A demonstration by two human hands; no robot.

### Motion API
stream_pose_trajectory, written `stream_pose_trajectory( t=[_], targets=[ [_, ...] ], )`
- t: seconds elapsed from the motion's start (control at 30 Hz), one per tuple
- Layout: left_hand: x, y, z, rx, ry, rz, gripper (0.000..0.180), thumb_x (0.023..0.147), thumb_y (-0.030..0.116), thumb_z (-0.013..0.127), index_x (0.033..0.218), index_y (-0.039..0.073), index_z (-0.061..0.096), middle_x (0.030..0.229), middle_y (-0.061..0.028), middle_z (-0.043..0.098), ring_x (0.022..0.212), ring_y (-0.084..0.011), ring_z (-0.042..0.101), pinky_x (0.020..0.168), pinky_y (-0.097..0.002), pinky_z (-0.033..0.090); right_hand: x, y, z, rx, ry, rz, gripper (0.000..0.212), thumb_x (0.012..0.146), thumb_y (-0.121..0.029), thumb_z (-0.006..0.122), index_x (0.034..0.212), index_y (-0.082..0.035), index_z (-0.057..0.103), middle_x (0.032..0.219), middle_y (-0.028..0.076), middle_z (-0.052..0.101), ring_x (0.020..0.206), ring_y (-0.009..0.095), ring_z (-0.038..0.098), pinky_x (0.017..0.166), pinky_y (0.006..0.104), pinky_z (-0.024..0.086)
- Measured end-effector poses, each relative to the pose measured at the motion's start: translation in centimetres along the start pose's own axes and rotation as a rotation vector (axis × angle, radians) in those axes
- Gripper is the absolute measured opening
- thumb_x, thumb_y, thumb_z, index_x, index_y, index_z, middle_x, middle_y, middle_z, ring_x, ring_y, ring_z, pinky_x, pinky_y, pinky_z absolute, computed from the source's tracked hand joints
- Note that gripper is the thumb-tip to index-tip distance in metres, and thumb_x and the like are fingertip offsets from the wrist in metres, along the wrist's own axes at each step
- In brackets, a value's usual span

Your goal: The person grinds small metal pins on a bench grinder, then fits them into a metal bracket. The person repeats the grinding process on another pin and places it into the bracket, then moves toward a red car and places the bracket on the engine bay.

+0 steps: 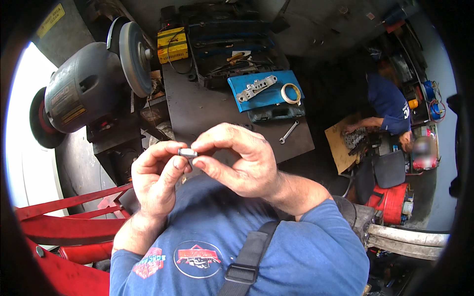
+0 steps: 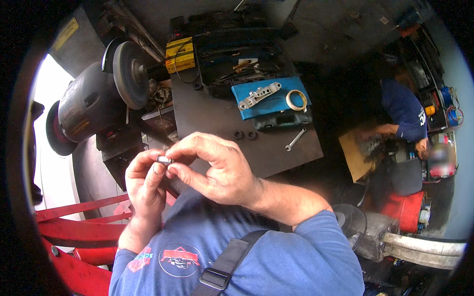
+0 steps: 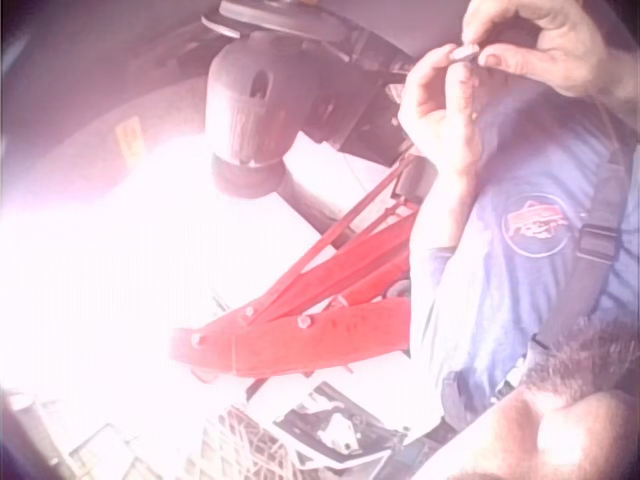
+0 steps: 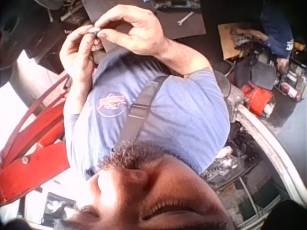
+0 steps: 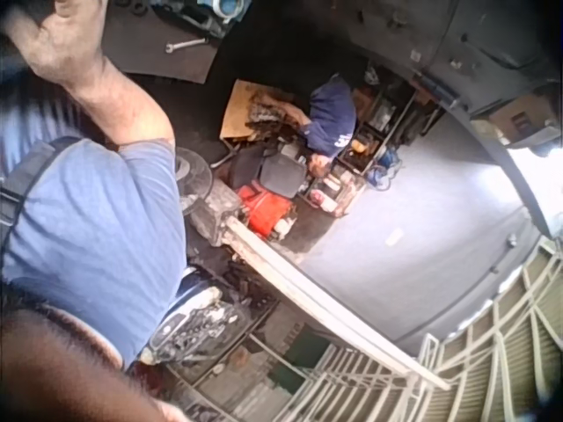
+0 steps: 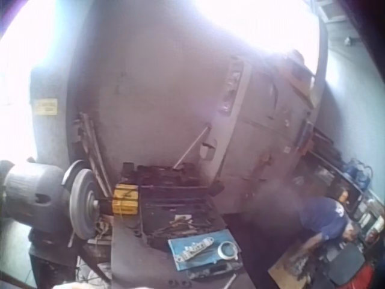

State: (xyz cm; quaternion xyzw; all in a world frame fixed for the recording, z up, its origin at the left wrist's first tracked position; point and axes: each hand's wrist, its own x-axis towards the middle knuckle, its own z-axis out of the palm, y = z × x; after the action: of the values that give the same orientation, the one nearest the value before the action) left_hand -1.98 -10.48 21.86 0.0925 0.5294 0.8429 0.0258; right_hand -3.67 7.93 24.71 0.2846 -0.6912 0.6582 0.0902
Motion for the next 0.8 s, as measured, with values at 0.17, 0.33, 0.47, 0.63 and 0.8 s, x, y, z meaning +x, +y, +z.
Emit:
stream_pose_trajectory(
  t=[0.17,0.33,0.47,0.63,0.8],
  targets=[
    [2.6,-2.7,-2.3,-0.092,0.205,-0.025,0.025,0.09,0.008,0.066,0.112,-0.003,0.062,0.097,-0.009,0.067,0.075,-0.0116,0.06,0.069,-0.0245,0.05,2.8,3.6,1.4,0.164,-0.039,0.236,0.018,0.088,-0.004,0.066,0.105,0.001,0.063,0.094,0.007,0.067,0.089,0.013,0.066,0.079,0.0263,0.054],
    [5.7,-4.1,-3.7,-0.187,0.378,-0.154,0.031,0.09,0.018,0.069,0.112,-0.001,0.061,0.097,-0.0058,0.066,0.074,-0.01,0.056,0.068,-0.0228,0.046,5.8,7.5,2.5,0.041,-0.037,0.279,0.017,0.088,-0.007,0.067,0.103,-0.001,0.063,0.093,0.006,0.067,0.086,0.011,0.065,0.078,0.0247,0.054],
    [6.8,-4.1,-3.9,-0.27,0.377,-0.197,0.029,0.089,0.018,0.07,0.111,0.001,0.062,0.099,-0.0055,0.066,0.075,-0.0103,0.056,0.068,-0.0226,0.046,7.0,8.4,2.4,-0.006,-0.019,0.266,0.017,0.089,-0.007,0.066,0.104,-0.001,0.062,0.093,0.006,0.067,0.086,0.011,0.065,0.078,0.0249,0.055],
    [7.2,-4.2,-3.9,-0.34,0.348,-0.163,0.026,0.089,0.017,0.07,0.11,0.003,0.064,0.1,-0.0051,0.067,0.075,-0.0103,0.057,0.068,-0.022,0.046,7.9,8.2,2.0,-0.06,-0.05,0.268,0.018,0.088,-0.008,0.068,0.104,0.0,0.064,0.092,0.007,0.068,0.086,0.012,0.066,0.078,0.0253,0.055],
    [7.4,-4.5,-3.9,-0.343,0.371,-0.177,0.025,0.088,0.018,0.071,0.109,0.005,0.066,0.099,-0.0043,0.068,0.075,-0.0098,0.057,0.068,-0.0214,0.046,8.3,7.9,2.0,-0.082,-0.051,0.293,0.019,0.087,-0.009,0.069,0.104,-0.001,0.065,0.092,0.007,0.068,0.084,0.012,0.066,0.077,0.0258,0.055]
  ],
)
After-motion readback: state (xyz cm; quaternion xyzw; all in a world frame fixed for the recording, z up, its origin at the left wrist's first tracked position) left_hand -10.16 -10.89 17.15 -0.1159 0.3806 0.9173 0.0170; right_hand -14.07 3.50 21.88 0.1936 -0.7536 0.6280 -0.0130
